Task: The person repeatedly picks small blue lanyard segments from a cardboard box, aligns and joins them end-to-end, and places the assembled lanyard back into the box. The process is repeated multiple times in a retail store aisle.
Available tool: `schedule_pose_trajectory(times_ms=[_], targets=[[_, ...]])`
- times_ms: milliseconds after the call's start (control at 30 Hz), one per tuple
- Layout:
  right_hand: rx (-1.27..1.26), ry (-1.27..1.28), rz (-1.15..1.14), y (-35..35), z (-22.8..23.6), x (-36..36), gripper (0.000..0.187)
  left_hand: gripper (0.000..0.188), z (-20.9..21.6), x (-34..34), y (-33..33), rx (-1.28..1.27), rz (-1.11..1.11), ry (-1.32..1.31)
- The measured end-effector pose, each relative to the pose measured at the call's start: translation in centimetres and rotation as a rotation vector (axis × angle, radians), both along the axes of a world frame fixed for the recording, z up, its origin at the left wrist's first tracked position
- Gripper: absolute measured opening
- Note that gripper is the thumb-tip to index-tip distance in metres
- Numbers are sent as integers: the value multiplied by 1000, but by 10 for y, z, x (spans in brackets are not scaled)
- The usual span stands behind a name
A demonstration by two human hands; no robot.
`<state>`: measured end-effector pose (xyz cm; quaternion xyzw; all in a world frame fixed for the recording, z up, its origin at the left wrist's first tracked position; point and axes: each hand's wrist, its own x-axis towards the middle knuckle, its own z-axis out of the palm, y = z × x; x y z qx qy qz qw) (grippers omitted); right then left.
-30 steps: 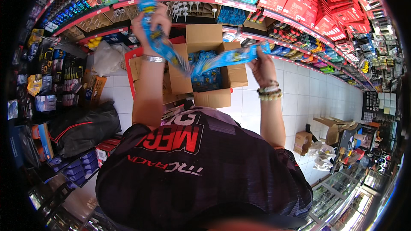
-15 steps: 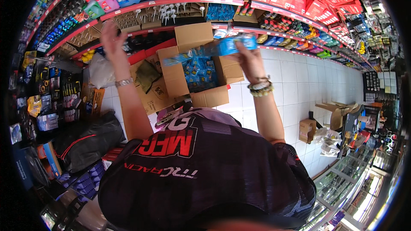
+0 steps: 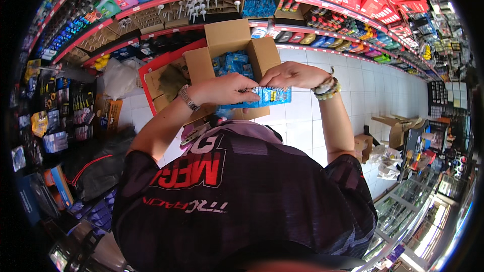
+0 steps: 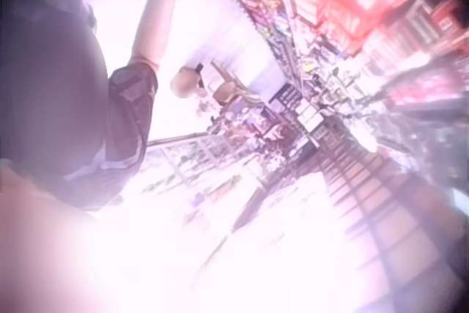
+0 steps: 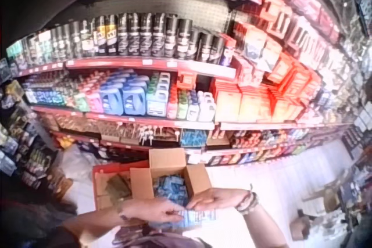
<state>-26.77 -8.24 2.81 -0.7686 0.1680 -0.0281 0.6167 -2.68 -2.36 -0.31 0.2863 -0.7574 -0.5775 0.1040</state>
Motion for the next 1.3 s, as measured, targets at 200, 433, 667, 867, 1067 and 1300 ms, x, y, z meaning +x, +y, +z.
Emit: schedule_pose_trajectory(times_ms=[200,433,667,867,1067,1300], targets=[[127,253,-8,37,39,22,34,31,50,7,9,90,-88,58],[-196,-54,-180,59,57,28,25,31,78,20,26,246,49,173],[221,-176,-626,64,52,17,30,31,72,42,32,275,456,498],[-592,56,-586,35,-3,32,47,30,49,47,20,-118,432,361],[-270,-215,-592,46,-32,67,51,38,3,23,14,-258,533,336],[207,-209,-779,26,-13,30,23,34,-24,25,10,257,244,184]])
